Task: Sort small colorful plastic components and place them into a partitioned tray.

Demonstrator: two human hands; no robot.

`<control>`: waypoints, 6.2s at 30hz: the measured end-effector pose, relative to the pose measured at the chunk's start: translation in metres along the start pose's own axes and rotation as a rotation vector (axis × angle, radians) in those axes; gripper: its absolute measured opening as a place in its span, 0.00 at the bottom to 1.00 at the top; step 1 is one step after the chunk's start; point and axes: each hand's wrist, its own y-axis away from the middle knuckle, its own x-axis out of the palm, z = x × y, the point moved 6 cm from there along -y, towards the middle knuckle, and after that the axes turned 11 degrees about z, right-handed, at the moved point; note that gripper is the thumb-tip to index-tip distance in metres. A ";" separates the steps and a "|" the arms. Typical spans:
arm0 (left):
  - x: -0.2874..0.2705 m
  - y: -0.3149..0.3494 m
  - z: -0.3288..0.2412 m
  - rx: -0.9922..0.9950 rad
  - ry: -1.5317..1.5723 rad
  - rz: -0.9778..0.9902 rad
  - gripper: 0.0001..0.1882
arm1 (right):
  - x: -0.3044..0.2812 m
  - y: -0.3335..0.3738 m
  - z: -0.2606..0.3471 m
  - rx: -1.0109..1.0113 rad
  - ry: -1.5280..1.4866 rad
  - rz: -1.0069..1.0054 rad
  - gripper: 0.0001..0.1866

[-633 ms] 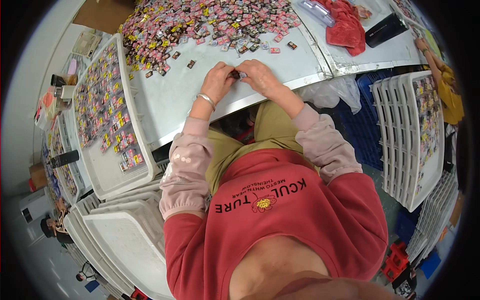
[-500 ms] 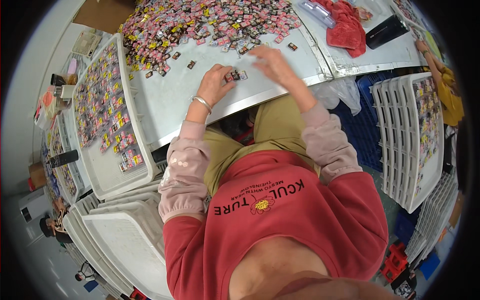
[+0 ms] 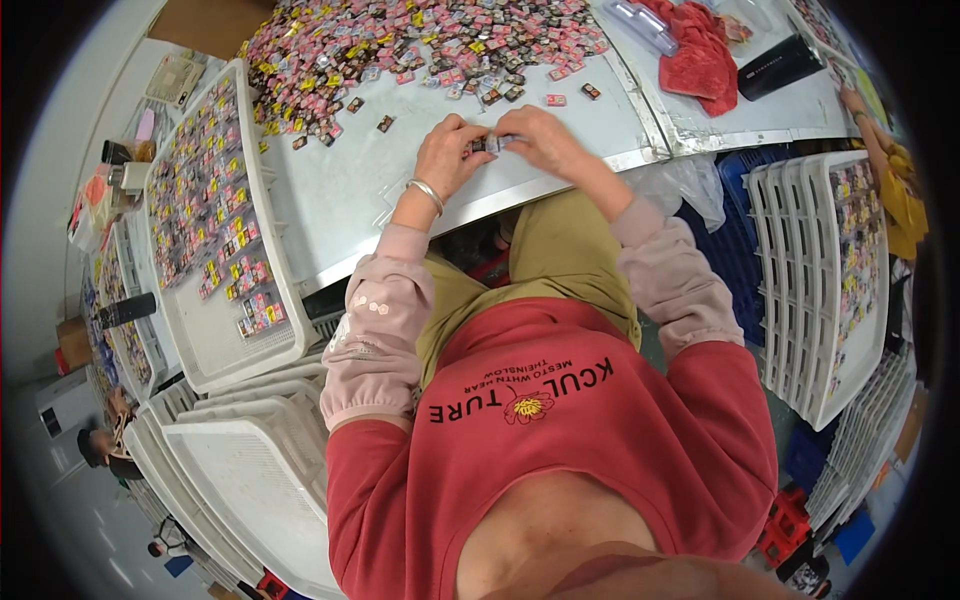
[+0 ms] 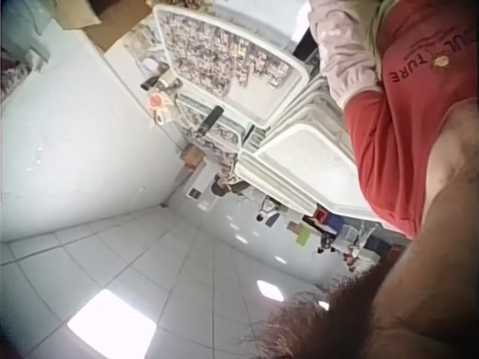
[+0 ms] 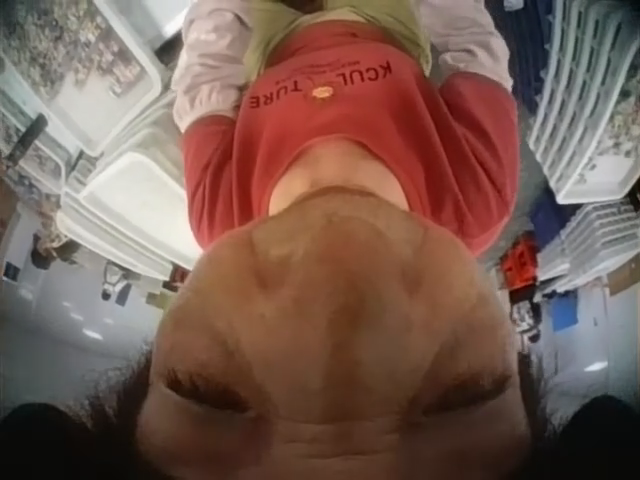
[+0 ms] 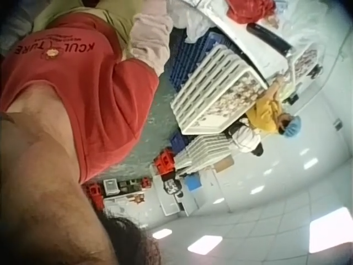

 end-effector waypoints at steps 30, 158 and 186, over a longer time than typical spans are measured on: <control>-0.105 0.055 0.126 -0.311 -0.017 -0.683 0.07 | -0.051 -0.165 -0.062 0.562 0.426 0.175 0.13; -0.001 0.014 0.015 -0.205 -0.031 -0.041 0.21 | -0.015 -0.009 0.000 0.051 0.174 0.157 0.23; 0.008 -0.001 -0.011 -0.120 -0.158 -0.257 0.16 | -0.009 -0.010 -0.024 0.016 0.135 0.089 0.17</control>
